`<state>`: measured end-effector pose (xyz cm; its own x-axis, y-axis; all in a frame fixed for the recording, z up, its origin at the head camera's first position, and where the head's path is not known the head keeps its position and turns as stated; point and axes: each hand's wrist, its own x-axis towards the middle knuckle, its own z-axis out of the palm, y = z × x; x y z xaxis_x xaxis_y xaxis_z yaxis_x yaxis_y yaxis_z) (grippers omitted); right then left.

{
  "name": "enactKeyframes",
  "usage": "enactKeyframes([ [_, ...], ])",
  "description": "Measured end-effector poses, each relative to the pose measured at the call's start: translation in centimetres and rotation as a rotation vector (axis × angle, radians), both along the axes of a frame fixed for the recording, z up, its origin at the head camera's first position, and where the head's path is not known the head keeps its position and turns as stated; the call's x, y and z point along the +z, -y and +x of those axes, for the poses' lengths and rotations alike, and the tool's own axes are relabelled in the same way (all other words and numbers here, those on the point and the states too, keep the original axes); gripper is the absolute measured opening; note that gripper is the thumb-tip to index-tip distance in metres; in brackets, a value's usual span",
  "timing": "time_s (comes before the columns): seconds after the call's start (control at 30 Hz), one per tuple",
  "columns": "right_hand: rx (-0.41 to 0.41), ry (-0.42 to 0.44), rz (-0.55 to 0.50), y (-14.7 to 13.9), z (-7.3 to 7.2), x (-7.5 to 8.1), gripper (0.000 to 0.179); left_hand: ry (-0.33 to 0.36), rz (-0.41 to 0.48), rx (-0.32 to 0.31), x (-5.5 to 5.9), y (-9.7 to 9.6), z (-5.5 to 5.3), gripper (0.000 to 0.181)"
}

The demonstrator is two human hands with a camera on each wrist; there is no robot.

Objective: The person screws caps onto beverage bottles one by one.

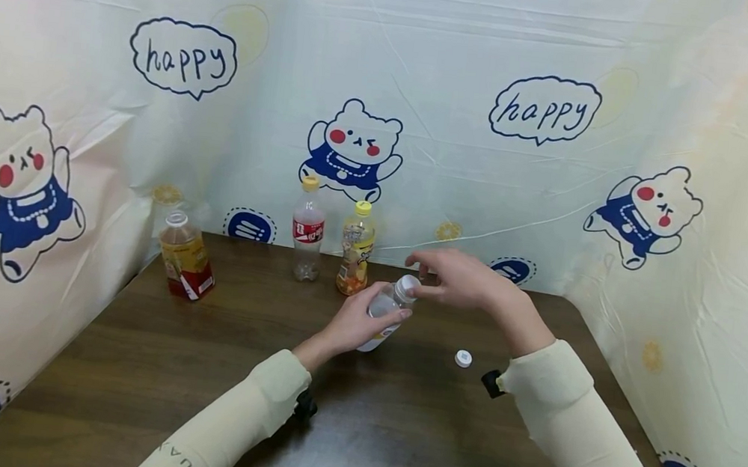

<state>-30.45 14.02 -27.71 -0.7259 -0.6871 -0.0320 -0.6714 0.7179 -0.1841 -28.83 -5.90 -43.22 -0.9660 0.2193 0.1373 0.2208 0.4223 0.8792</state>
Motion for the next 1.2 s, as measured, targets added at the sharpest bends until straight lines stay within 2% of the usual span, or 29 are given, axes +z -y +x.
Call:
enactKeyframes([
  [0.1, 0.038, 0.039, -0.015, 0.02, 0.12, -0.14, 0.051, -0.008, -0.001, -0.006, 0.01, 0.02, -0.02, 0.063],
  [0.23, 0.042, 0.044, -0.015, 0.31, 0.11, -0.38, 0.043, -0.007, 0.005, -0.005, -0.07, 0.01, -0.07, 0.064],
  [0.33, -0.002, 0.023, 0.016, 0.60, 0.05, -0.53, 0.028, -0.005, 0.013, -0.007, -0.19, -0.01, -0.09, 0.063],
  [0.4, -0.051, -0.014, 0.052, 0.75, 0.03, -0.58, 0.024, -0.001, 0.010, -0.011, -0.22, -0.03, -0.06, 0.064],
  [0.5, -0.123, -0.063, 0.098, 0.86, 0.04, -0.48, 0.042, 0.003, 0.007, -0.012, -0.24, -0.07, -0.06, 0.067],
  [0.6, -0.156, -0.083, 0.101, 0.85, 0.12, -0.25, 0.051, 0.010, 0.010, 0.000, -0.20, -0.06, -0.03, 0.070],
  [0.8, -0.083, -0.075, 0.061, 0.42, 0.20, -0.02, 0.039, 0.002, 0.013, 0.003, -0.35, 0.15, -0.11, 0.067],
  [1.03, 0.008, 0.022, 0.025, 0.44, 0.17, -0.37, 0.058, -0.019, 0.011, -0.007, -0.35, 0.09, -0.03, 0.061],
  [1.2, 0.036, 0.029, 0.024, 0.54, 0.08, -0.59, 0.042, -0.024, 0.009, -0.014, -0.14, -0.02, 0.18, 0.061],
])
